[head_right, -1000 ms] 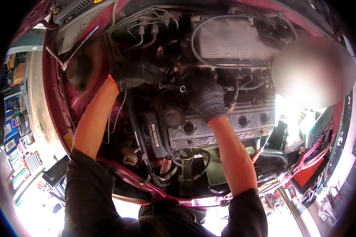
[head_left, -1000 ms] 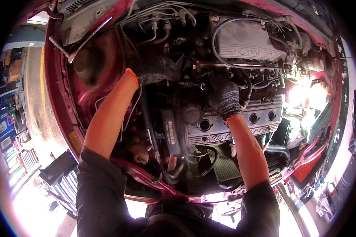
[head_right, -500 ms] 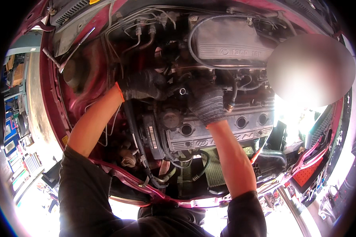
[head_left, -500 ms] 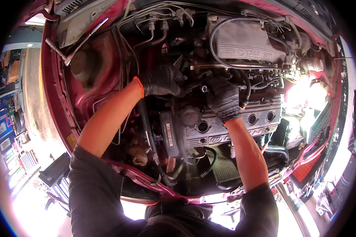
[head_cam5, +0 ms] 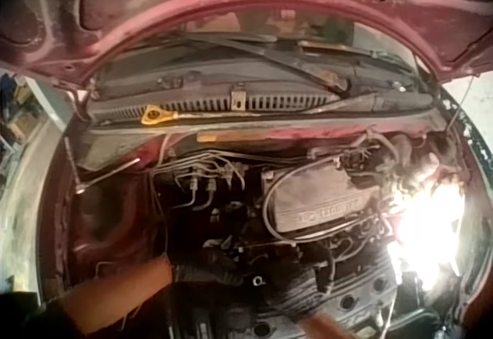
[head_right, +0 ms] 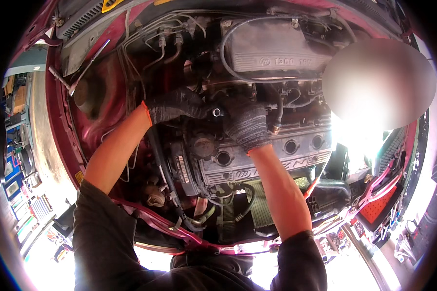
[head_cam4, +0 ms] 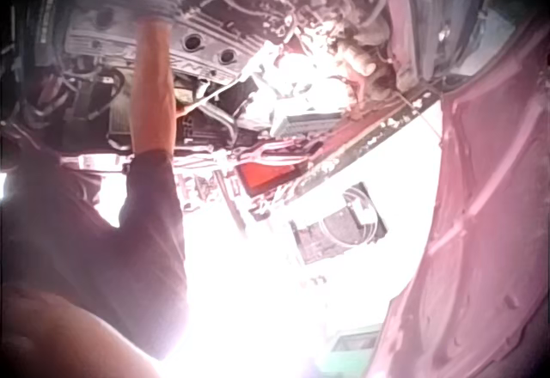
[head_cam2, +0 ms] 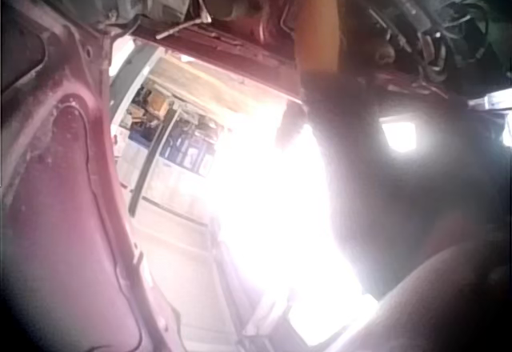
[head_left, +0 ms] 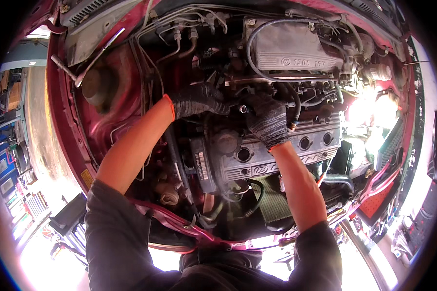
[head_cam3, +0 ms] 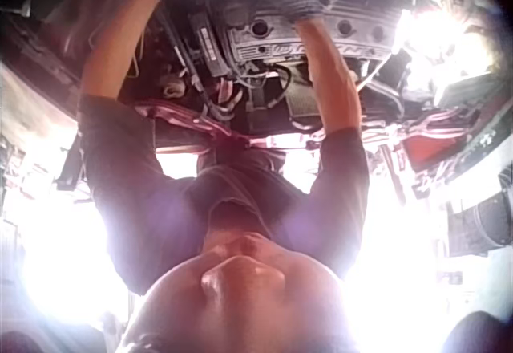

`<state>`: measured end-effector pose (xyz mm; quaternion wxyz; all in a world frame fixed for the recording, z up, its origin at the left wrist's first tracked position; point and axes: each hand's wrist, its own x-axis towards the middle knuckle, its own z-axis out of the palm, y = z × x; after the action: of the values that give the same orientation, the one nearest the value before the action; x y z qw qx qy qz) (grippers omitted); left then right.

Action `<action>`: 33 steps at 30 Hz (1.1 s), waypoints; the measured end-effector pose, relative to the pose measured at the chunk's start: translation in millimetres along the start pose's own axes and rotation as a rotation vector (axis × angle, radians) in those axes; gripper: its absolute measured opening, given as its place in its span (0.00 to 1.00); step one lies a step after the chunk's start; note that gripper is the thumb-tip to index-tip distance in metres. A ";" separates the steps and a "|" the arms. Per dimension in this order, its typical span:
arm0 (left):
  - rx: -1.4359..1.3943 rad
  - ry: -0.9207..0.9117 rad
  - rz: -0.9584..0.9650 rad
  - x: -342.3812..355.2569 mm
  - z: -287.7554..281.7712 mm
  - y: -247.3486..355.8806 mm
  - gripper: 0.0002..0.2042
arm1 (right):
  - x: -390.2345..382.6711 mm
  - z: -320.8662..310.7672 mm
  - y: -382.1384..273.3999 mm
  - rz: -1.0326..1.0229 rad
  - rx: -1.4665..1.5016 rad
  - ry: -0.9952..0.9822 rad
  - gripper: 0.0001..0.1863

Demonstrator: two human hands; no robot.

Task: The person works on a car engine by using a socket wrench to loosen and remove bolts from the valve cover and engine components, and handling several small parts by hand.

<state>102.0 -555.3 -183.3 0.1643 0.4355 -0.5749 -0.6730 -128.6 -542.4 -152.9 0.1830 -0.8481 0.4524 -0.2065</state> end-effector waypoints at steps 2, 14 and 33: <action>0.097 -0.057 0.092 5.3 -4.9 4.7 0.12 | 0.1 -3.1 -1.9 0.024 -0.009 -0.024 0.15; 1.149 0.266 -0.137 -2.5 32.4 62.5 0.09 | -2.1 -2.8 -3.0 0.058 -0.048 -0.034 0.15; 0.679 0.166 0.022 -25.1 10.9 42.7 0.14 | -0.6 -13.5 2.1 0.308 0.484 0.180 0.16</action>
<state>95.8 -542.5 -134.6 0.0635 0.5122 -0.7554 -0.4038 -137.3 -544.6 -142.6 0.3684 -0.6794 0.5277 -0.3525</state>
